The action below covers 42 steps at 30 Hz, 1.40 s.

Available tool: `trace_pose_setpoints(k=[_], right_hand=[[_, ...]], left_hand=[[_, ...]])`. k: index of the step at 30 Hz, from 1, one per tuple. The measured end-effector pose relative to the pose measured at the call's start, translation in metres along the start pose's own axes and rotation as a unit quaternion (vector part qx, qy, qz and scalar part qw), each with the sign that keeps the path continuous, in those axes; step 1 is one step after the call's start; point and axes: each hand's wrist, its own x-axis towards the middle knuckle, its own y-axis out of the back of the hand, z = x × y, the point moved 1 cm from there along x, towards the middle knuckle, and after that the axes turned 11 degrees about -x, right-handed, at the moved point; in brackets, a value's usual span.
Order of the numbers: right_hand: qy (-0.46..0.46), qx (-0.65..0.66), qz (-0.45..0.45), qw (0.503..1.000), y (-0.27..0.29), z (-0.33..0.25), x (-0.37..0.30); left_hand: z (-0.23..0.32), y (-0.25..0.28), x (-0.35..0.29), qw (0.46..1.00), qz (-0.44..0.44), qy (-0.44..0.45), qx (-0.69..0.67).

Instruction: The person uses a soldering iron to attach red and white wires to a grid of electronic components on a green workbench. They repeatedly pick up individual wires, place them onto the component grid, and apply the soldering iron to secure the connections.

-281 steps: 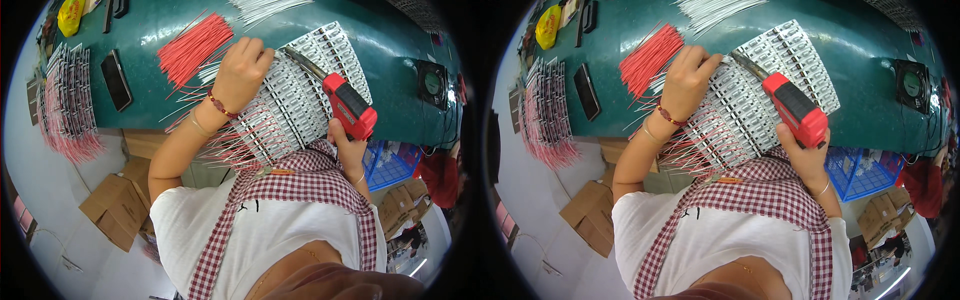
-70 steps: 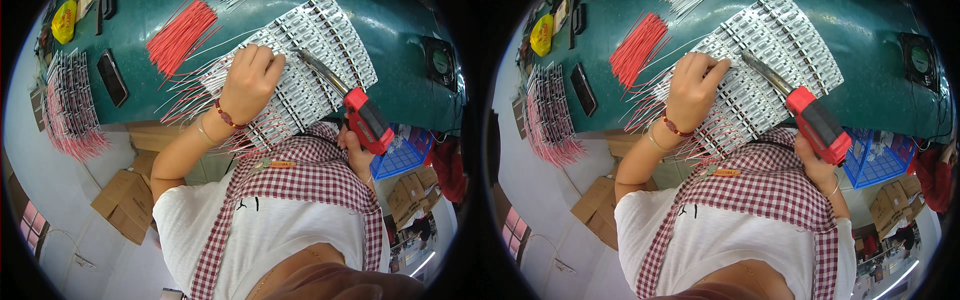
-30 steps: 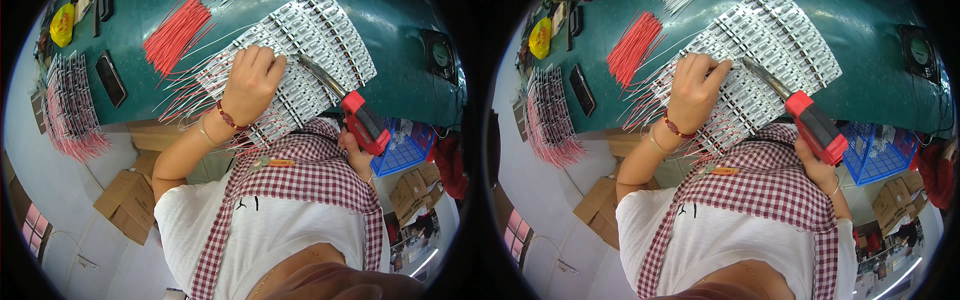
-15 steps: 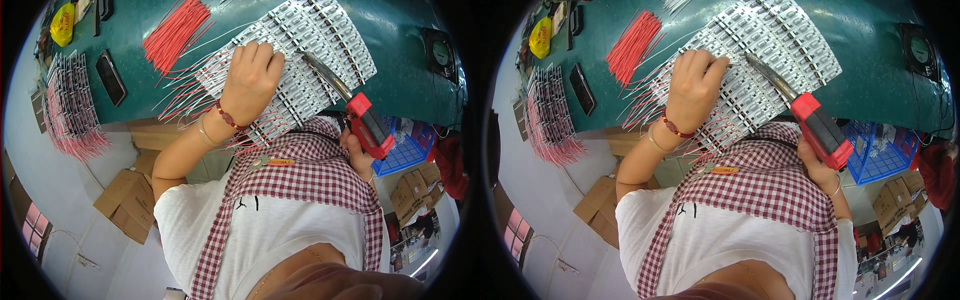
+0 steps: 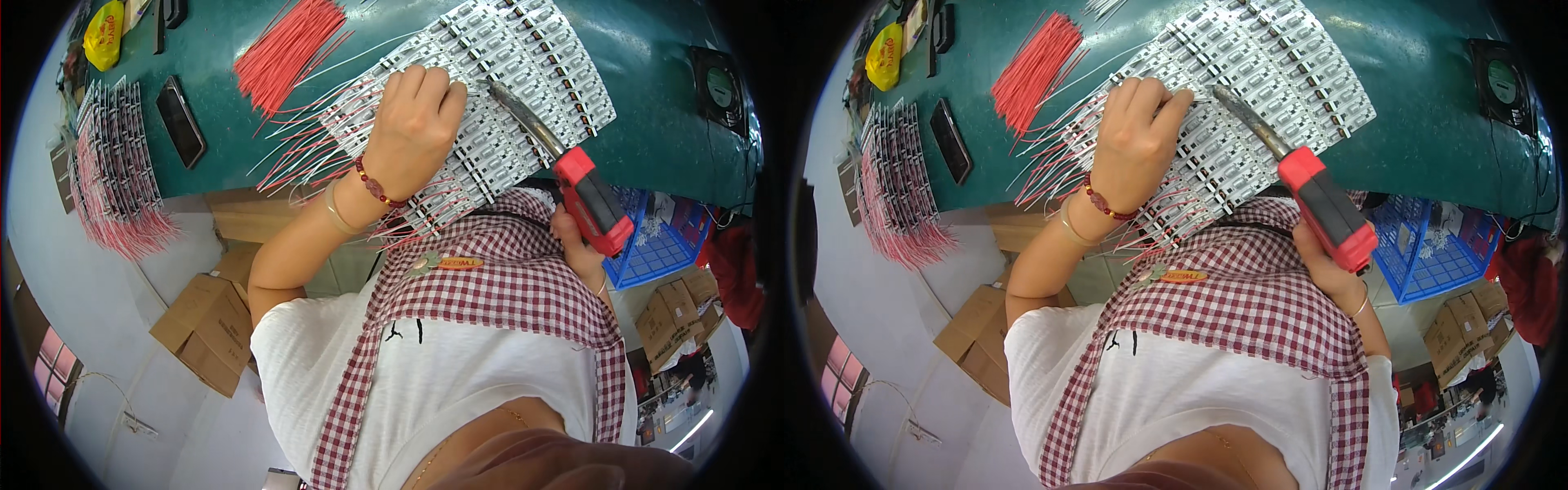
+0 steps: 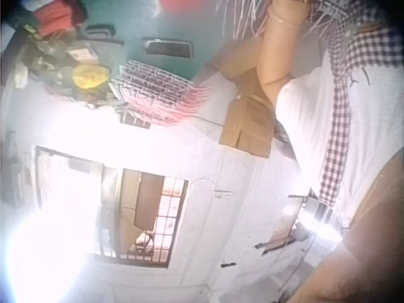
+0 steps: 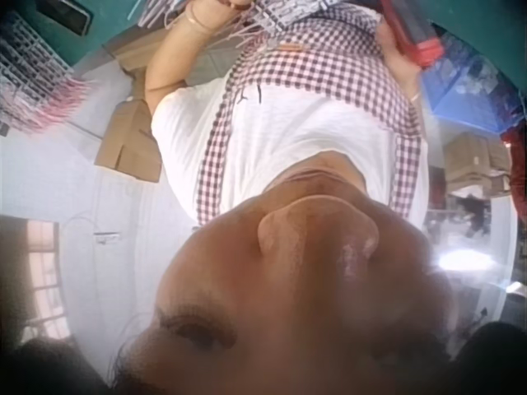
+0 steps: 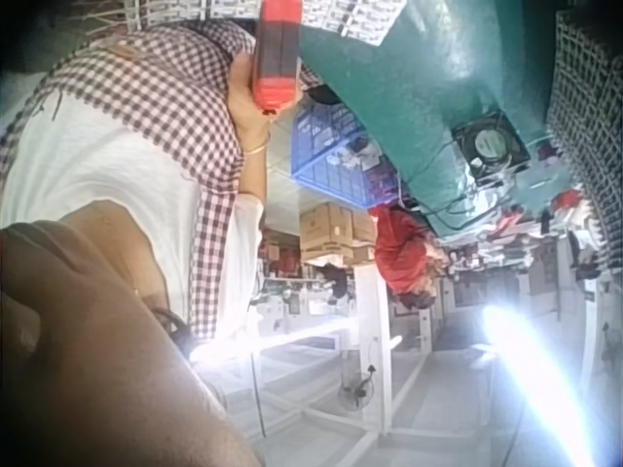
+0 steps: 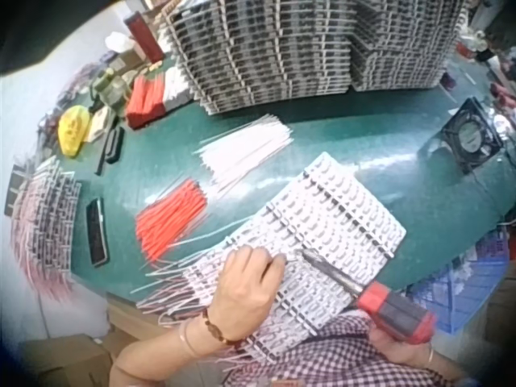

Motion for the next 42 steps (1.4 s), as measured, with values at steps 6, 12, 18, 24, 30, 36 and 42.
trace_pose_setpoints(k=[6,12,18,24,30,36,42], right_hand=[[-0.004,0.137,0.034,0.99,-0.001,-0.012,0.003],[-0.029,0.177,0.03,0.983,0.003,-0.019,0.005],[-0.032,0.179,0.012,0.983,0.002,-0.008,-0.003],[0.0,0.07,0.011,0.997,-0.004,0.02,-0.015],[-0.029,0.095,-0.05,0.994,0.004,0.014,-0.01],[0.004,0.049,-0.006,0.999,0.0,0.008,-0.005],[-0.005,0.034,0.025,0.999,-0.001,0.004,-0.007]], left_hand=[[0.002,0.002,0.002,1.0,-0.014,0.003,0.022],[0.001,0.005,0.003,0.999,-0.017,0.001,0.035],[0.01,0.006,-0.004,1.0,0.01,-0.022,-0.003],[0.008,-0.001,-0.006,1.0,0.01,-0.015,-0.018],[0.008,-0.004,-0.007,1.0,0.013,-0.006,-0.01],[0.008,-0.004,-0.007,1.0,0.008,-0.004,-0.006],[0.007,-0.004,-0.007,1.0,0.008,-0.008,-0.006]])
